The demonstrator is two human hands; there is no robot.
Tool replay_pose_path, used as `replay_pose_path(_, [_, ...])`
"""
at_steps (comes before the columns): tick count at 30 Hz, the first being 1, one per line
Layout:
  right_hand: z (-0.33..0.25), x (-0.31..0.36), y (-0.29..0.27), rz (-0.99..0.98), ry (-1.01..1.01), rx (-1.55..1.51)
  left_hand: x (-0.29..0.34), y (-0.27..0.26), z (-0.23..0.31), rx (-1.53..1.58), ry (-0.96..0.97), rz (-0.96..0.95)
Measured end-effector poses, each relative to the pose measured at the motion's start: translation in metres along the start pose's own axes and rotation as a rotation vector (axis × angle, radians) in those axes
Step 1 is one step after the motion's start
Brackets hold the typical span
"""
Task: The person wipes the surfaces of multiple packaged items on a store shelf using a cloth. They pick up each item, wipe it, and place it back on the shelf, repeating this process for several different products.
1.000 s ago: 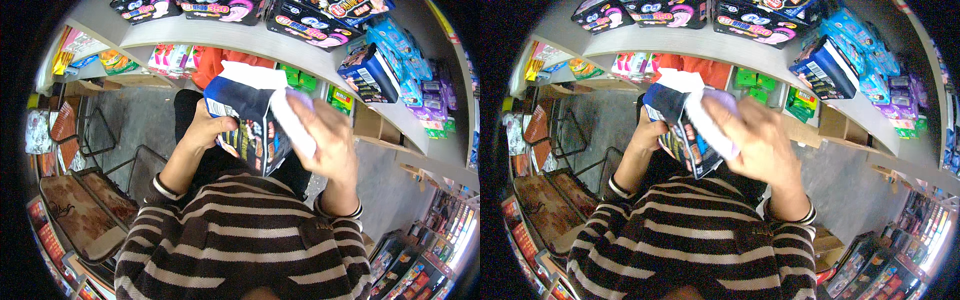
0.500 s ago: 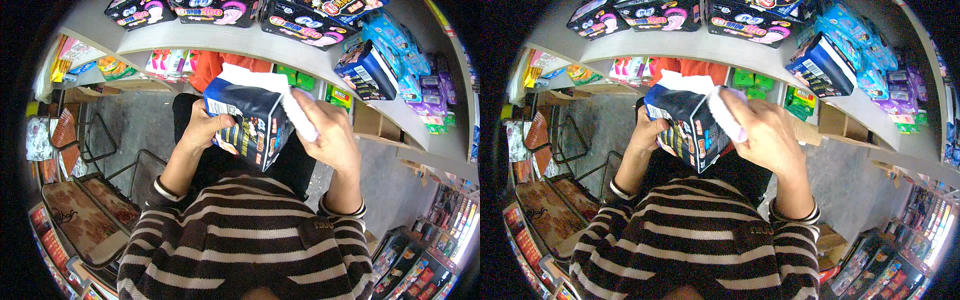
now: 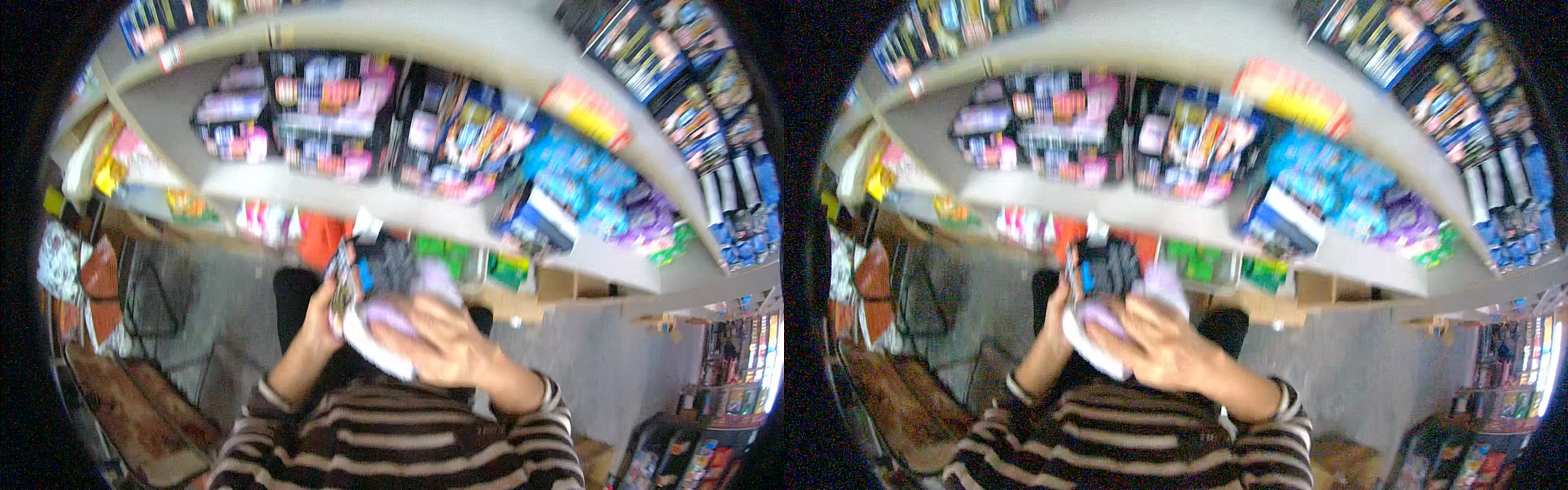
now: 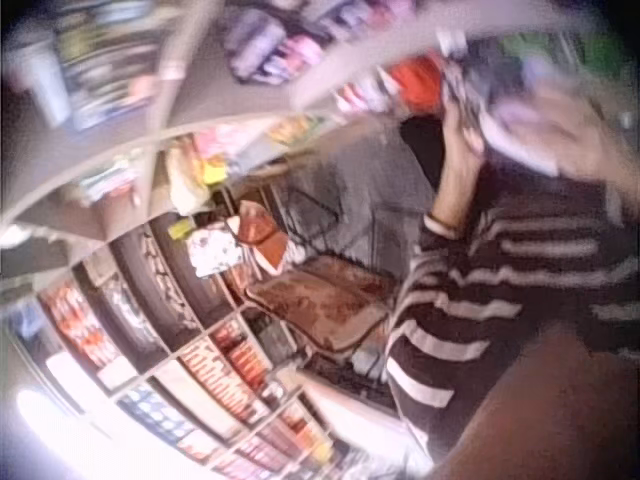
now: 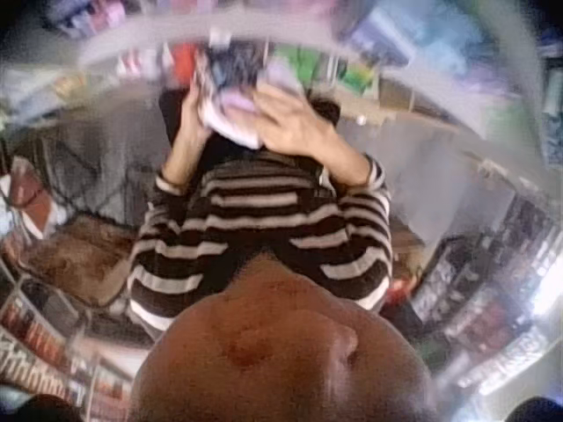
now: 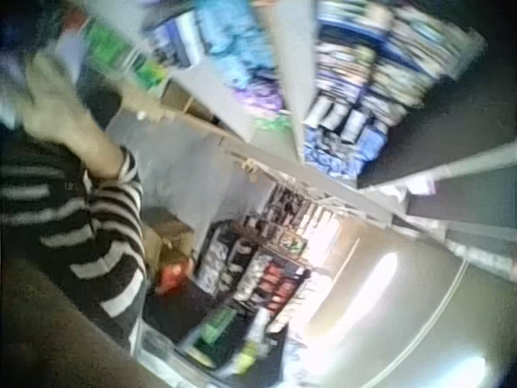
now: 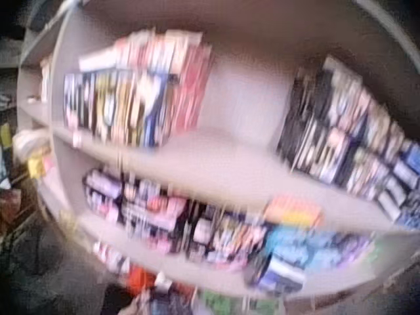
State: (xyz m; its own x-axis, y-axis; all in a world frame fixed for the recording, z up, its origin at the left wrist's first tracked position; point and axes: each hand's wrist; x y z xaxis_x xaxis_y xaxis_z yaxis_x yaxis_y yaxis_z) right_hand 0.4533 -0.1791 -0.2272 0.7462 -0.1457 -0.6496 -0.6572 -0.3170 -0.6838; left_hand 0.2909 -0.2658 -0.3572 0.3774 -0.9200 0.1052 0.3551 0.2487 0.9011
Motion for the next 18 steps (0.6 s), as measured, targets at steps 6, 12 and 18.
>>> replay_pose_path(6, [0.0, -0.111, -0.155, 0.132, -0.128, 0.273, -0.008, 0.003, 0.041, 0.069, -0.126, -0.176])
replay_pose_path(12, [0.036, -0.226, -0.168, -0.108, 0.024, 0.653, -0.007, 0.002, 0.04, 0.081, -0.066, -0.332])
replay_pose_path(18, [0.078, -0.252, -0.116, -0.634, -0.082, 0.471, -0.005, -0.011, 0.043, -0.086, -0.065, -0.157])
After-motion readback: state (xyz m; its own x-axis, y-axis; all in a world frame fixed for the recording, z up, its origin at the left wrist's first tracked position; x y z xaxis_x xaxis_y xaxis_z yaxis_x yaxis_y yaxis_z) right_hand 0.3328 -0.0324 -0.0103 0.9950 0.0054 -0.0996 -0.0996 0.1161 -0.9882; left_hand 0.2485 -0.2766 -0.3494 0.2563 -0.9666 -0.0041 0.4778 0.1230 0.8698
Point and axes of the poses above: each hand's wrist, its own x-axis away from the middle knuckle, its own y-axis out of the palm, z = x × y, and after that the axes turned 6 degrees about y, right-handed
